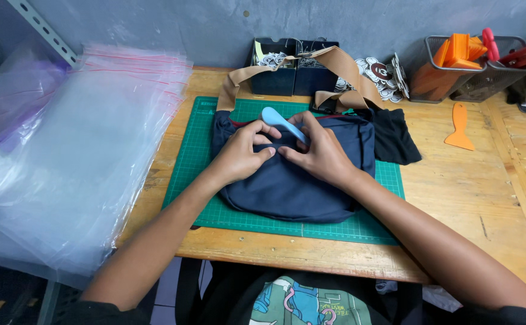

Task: The person cleans a bag using a cloth, checks the straps and buckles, attaches a character keychain to the zipper, and places the bag into a plastic shipping envelope.

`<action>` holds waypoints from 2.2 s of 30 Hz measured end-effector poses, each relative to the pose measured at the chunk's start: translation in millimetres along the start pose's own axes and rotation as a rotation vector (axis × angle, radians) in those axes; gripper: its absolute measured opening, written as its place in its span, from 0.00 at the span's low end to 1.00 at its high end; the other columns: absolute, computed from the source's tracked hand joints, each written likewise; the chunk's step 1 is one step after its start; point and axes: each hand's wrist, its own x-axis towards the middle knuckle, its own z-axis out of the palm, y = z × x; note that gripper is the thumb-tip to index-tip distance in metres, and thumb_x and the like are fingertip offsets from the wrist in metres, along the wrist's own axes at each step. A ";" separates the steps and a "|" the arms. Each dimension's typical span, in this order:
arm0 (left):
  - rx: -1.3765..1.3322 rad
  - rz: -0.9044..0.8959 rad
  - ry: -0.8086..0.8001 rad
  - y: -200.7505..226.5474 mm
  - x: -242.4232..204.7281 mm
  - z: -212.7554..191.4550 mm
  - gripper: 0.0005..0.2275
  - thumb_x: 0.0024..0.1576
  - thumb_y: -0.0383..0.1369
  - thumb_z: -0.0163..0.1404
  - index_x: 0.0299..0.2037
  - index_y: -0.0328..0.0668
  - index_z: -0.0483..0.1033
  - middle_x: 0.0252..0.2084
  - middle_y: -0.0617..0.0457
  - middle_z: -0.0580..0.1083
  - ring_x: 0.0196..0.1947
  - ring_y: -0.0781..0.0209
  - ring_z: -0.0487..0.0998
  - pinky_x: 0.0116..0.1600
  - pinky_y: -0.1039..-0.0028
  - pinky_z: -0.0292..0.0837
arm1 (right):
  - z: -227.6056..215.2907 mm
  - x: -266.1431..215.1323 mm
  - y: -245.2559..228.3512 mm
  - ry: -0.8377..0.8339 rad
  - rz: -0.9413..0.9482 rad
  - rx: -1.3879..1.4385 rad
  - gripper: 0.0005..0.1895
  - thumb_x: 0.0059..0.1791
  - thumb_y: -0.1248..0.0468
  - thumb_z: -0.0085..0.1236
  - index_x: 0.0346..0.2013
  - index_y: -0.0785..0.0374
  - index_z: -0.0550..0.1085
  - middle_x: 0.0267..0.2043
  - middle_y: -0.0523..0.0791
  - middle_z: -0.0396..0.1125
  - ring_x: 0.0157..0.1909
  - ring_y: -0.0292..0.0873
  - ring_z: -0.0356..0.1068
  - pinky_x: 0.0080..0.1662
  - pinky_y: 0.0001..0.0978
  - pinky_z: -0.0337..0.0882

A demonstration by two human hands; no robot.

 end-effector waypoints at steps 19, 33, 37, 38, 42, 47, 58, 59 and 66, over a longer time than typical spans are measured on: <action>0.069 0.052 -0.006 -2.1 -4.2 -0.5 0.16 0.63 0.34 0.59 0.61 0.60 0.78 0.45 0.61 0.89 0.61 0.49 0.85 0.75 0.55 0.65 | -5.8 1.7 -2.3 -0.092 -0.032 -0.031 0.37 0.47 0.56 0.77 0.66 0.52 0.67 0.24 0.43 0.66 0.30 0.54 0.74 0.42 0.46 0.73; 0.051 0.034 -0.001 -5.6 -5.4 -0.3 0.16 0.63 0.33 0.59 0.61 0.59 0.77 0.47 0.59 0.89 0.61 0.48 0.85 0.76 0.54 0.63 | -4.9 3.1 3.1 -0.117 -0.032 -0.056 0.34 0.50 0.58 0.74 0.66 0.50 0.65 0.24 0.42 0.64 0.31 0.54 0.73 0.42 0.47 0.73; 0.060 0.032 -0.009 -3.3 -5.7 -2.3 0.16 0.64 0.33 0.58 0.62 0.60 0.77 0.48 0.60 0.89 0.63 0.49 0.85 0.77 0.53 0.61 | -10.9 3.2 -1.3 -0.134 -0.036 -0.023 0.35 0.49 0.56 0.75 0.66 0.51 0.65 0.24 0.42 0.64 0.31 0.52 0.72 0.43 0.46 0.73; 0.061 0.033 -0.009 -3.6 -5.2 -2.1 0.16 0.64 0.33 0.58 0.62 0.60 0.77 0.48 0.60 0.89 0.63 0.49 0.85 0.77 0.53 0.61 | -9.7 3.2 -1.3 -0.133 -0.036 -0.023 0.35 0.49 0.56 0.75 0.66 0.51 0.65 0.24 0.42 0.64 0.31 0.52 0.72 0.43 0.46 0.73; 0.065 0.035 -0.012 -6.5 -3.9 -1.5 0.16 0.64 0.33 0.59 0.61 0.59 0.77 0.48 0.59 0.89 0.63 0.47 0.84 0.77 0.52 0.60 | -5.7 1.8 -2.8 -0.123 -0.037 -0.063 0.34 0.50 0.58 0.73 0.66 0.51 0.65 0.24 0.43 0.65 0.31 0.55 0.72 0.43 0.48 0.73; 0.071 0.023 -0.010 -4.0 -5.8 -0.8 0.16 0.64 0.33 0.58 0.62 0.59 0.77 0.48 0.60 0.89 0.63 0.49 0.84 0.77 0.52 0.60 | -7.0 3.3 0.0 -0.114 -0.034 -0.045 0.33 0.50 0.57 0.72 0.67 0.50 0.65 0.24 0.43 0.65 0.31 0.54 0.72 0.42 0.48 0.72; 0.061 0.064 0.023 3.3 -5.9 -0.8 0.15 0.65 0.34 0.55 0.62 0.60 0.76 0.46 0.57 0.89 0.58 0.46 0.86 0.72 0.53 0.69 | -30.9 9.7 1.0 -0.032 0.101 0.099 0.18 0.61 0.53 0.63 0.61 0.58 0.76 0.36 0.52 0.79 0.41 0.52 0.78 0.50 0.50 0.76; 0.058 0.065 0.027 3.6 -5.1 -3.1 0.15 0.65 0.34 0.55 0.62 0.60 0.76 0.46 0.57 0.89 0.58 0.46 0.86 0.72 0.53 0.69 | -37.1 6.6 3.4 -0.035 0.098 0.096 0.18 0.61 0.53 0.63 0.61 0.58 0.76 0.36 0.52 0.79 0.41 0.52 0.78 0.50 0.50 0.76; 0.527 0.185 0.014 12.5 -22.1 -37.4 0.15 0.58 0.33 0.66 0.55 0.53 0.81 0.46 0.54 0.81 0.56 0.43 0.81 0.62 0.48 0.74 | -60.0 0.6 -4.6 -0.155 0.097 -0.175 0.07 0.56 0.60 0.67 0.47 0.56 0.85 0.30 0.50 0.78 0.37 0.54 0.77 0.46 0.50 0.76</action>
